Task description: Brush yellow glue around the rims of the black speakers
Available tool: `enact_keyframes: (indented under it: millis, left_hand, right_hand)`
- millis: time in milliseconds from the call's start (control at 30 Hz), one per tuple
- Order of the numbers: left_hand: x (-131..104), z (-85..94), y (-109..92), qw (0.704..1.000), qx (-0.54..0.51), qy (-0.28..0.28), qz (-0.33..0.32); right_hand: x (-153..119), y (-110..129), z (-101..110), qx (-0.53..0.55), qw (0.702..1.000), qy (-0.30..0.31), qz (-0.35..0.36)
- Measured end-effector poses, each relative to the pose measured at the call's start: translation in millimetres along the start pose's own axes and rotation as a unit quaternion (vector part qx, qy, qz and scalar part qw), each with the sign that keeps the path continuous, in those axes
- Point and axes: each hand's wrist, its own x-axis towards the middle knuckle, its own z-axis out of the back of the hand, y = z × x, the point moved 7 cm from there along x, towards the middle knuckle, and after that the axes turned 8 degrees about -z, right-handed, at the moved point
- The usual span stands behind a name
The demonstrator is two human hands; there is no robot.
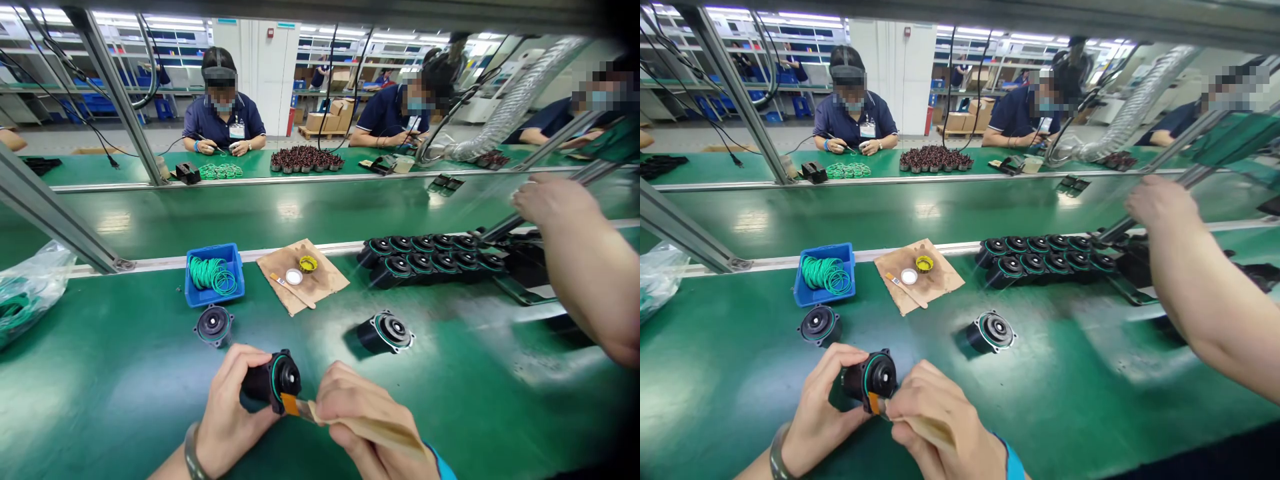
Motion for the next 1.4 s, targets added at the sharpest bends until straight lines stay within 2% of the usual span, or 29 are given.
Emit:
enact_keyframes:
  millis: [167,300,467,567,700,867,1033,1200,1267,1400]
  left_hand:
    - [-2,-1.1,-3,1.000,0.002,0.013,-0.021]
    - [-4,-2.9,-4,0.999,0.010,0.026,-0.030]
    - [-6,-3.4,-4,0.999,0.014,0.025,-0.035]
    - [-6,-2.4,-4,0.999,0.012,0.021,-0.037]
    - [-4,-0.8,-7,0.998,0.020,0.014,-0.056]
    - [-3,1.2,-12,0.996,0.030,0.005,-0.080]
    - [-8,2.2,-10,0.996,0.030,-0.003,-0.084]
    - [-7,1.2,-6,0.998,0.013,0.003,-0.065]
    - [-5,0.8,-3,0.999,0.002,0.007,-0.036]
    - [-2,-0.4,3,0.999,-0.025,0.025,0.023]
  right_hand:
    - [1,-6,-9,-0.029,0.999,0.027,-0.015]
    - [5,-10,-10,-0.048,0.998,0.021,-0.017]
    - [12,-10,-1,-0.124,0.991,-0.047,0.016]
    - [10,-10,5,-0.102,0.991,-0.083,-0.008]
    - [7,-12,3,-0.057,0.994,-0.079,-0.042]
    - [6,-25,9,-0.094,0.984,-0.133,-0.069]
    - [7,-39,19,-0.114,0.970,-0.169,-0.129]
    - [5,-29,27,-0.072,0.966,-0.213,-0.128]
    - [4,-22,22,-0.049,0.976,-0.191,-0.096]
    - [2,-10,1,-0.009,0.997,-0.081,0.004]
